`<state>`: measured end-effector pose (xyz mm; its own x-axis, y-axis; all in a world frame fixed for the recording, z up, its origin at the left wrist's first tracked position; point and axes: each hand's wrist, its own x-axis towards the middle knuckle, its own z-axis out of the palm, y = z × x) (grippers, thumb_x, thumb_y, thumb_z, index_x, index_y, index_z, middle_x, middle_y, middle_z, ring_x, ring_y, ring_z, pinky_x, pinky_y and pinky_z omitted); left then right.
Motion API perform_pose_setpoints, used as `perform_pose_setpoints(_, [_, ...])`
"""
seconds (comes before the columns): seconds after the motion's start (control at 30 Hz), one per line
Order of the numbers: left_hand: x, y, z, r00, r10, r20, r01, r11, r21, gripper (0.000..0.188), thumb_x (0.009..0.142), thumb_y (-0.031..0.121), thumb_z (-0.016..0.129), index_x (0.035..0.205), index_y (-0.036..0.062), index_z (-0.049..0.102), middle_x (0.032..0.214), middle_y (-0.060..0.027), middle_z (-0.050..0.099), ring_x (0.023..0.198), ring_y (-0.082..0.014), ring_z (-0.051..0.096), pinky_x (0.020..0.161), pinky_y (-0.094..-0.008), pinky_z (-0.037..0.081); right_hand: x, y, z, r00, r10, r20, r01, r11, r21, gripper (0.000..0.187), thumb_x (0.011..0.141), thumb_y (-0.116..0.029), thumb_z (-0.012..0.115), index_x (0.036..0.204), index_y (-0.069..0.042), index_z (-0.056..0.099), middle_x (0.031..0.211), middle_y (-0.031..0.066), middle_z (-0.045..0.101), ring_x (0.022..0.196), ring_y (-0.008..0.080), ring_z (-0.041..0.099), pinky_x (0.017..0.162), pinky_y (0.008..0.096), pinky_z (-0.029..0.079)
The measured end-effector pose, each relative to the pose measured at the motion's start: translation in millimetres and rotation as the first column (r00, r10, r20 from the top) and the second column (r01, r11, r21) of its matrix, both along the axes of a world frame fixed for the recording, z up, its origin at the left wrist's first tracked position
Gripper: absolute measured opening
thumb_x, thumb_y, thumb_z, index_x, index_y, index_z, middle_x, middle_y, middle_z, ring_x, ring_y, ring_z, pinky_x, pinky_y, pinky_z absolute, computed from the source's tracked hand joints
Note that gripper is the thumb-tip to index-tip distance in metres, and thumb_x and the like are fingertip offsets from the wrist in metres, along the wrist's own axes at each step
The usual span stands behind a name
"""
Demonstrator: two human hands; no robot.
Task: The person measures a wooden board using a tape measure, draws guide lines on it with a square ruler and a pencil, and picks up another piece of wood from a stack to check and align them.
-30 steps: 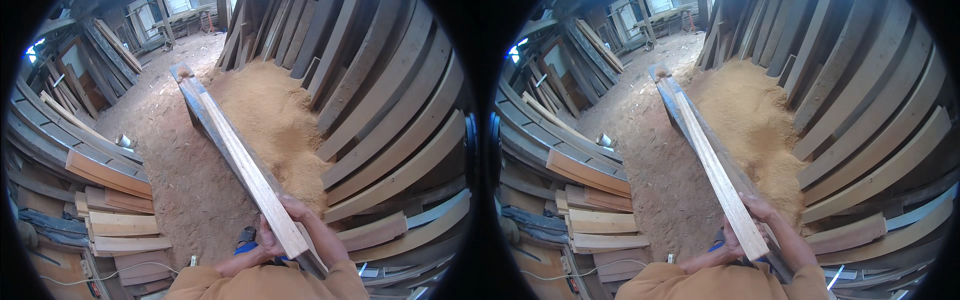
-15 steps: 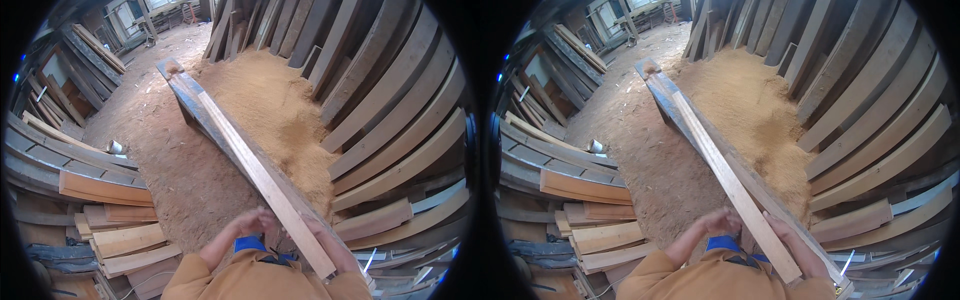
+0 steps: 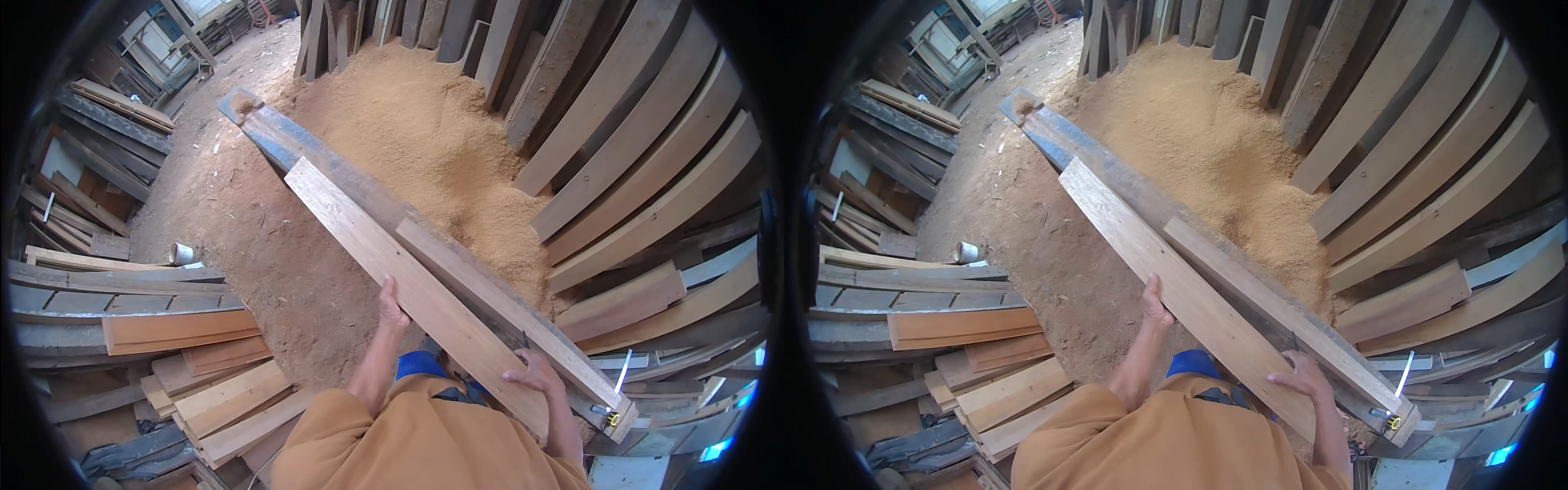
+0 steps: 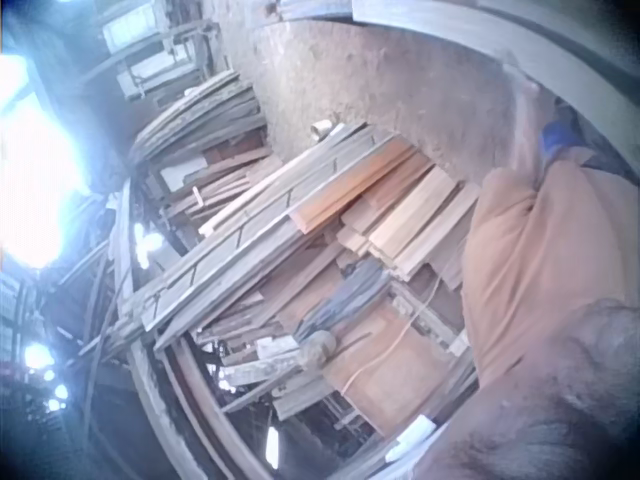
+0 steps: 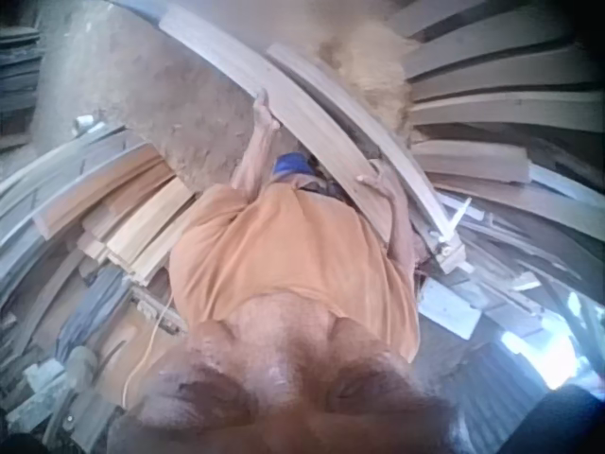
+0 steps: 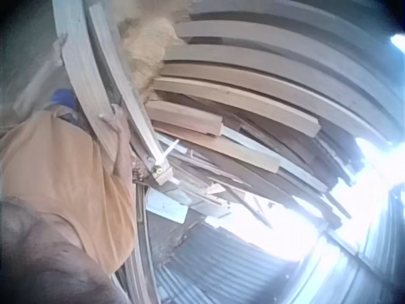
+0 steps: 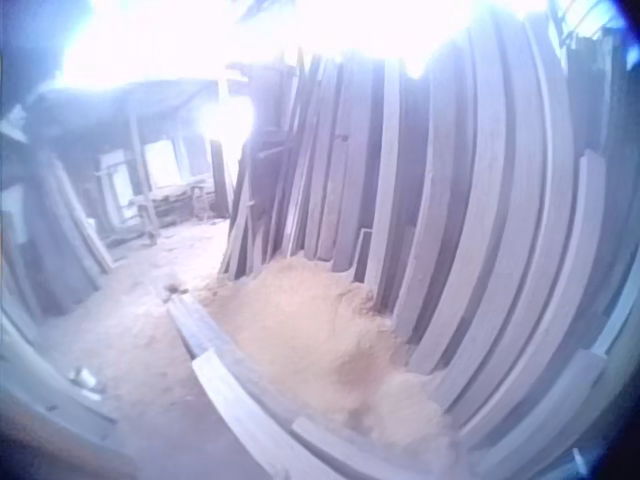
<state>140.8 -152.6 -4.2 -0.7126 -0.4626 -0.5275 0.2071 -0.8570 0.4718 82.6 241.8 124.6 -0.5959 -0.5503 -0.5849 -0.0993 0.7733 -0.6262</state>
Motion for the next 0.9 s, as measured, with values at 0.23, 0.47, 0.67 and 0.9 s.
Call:
perform_pose_setpoints(0.23, [33, 43, 33, 0.994, -0.058, -0.097, 0.065, 0.995, 0.072, 0.096, 0.090, 0.072, 0.069, 0.158, 0.0108, 0.042, 0.152, -0.0156, 0.057, 0.141, -0.0385, 0.053, 0.119, -0.0607, 0.042, 20, 35, -42, 0.996, 0.067, 0.057, -0.079, 0.967, 0.243, 0.089, 0.067, -0.054, 0.091, 0.133, 0.002, 0.069, 0.126, 0.0247, 0.072, 0.119, 0.0386, 0.069, 0.101, 0.0463, 0.053])
perform_pose_setpoints(0.47, [51, 61, 33, 0.930, -0.282, -0.234, 0.304, 0.951, 0.064, 0.093, 0.090, 0.063, 0.075, 0.158, 0.0098, 0.042, 0.152, -0.0135, 0.056, 0.143, -0.0349, 0.051, 0.120, -0.0566, 0.042, 25, -31, -46, 0.997, -0.050, 0.060, 0.045, 0.996, 0.073, 0.085, 0.071, -0.049, 0.092, 0.132, 0.003, 0.066, 0.120, 0.0232, 0.071, 0.112, 0.0338, 0.068, 0.096, 0.0433, 0.053])
perform_pose_setpoints(0.67, [12, 41, 77, 0.929, -0.352, -0.111, 0.337, 0.932, -0.137, 0.084, 0.096, 0.056, 0.071, 0.157, 0.0058, 0.042, 0.153, -0.0150, 0.055, 0.144, -0.0332, 0.051, 0.120, -0.0513, 0.043, -5, -40, -68, 0.958, -0.216, 0.189, 0.257, 0.939, -0.227, 0.063, 0.086, -0.049, 0.081, 0.122, 0.003, 0.071, 0.108, 0.0135, 0.074, 0.100, 0.0204, 0.067, 0.088, 0.0371, 0.054])
perform_pose_setpoints(0.9, [-29, 32, 106, 0.981, -0.196, 0.016, 0.195, 0.961, -0.198, 0.086, 0.102, 0.062, 0.061, 0.162, 0.0059, 0.034, 0.157, -0.0164, 0.049, 0.145, -0.0362, 0.048, 0.120, -0.0552, 0.041, -20, -31, -68, 0.906, -0.261, 0.334, 0.350, 0.905, -0.242, 0.049, 0.103, -0.043, 0.065, 0.126, 0.000, 0.072, 0.115, 0.0072, 0.073, 0.105, 0.0140, 0.064, 0.090, 0.0330, 0.053])
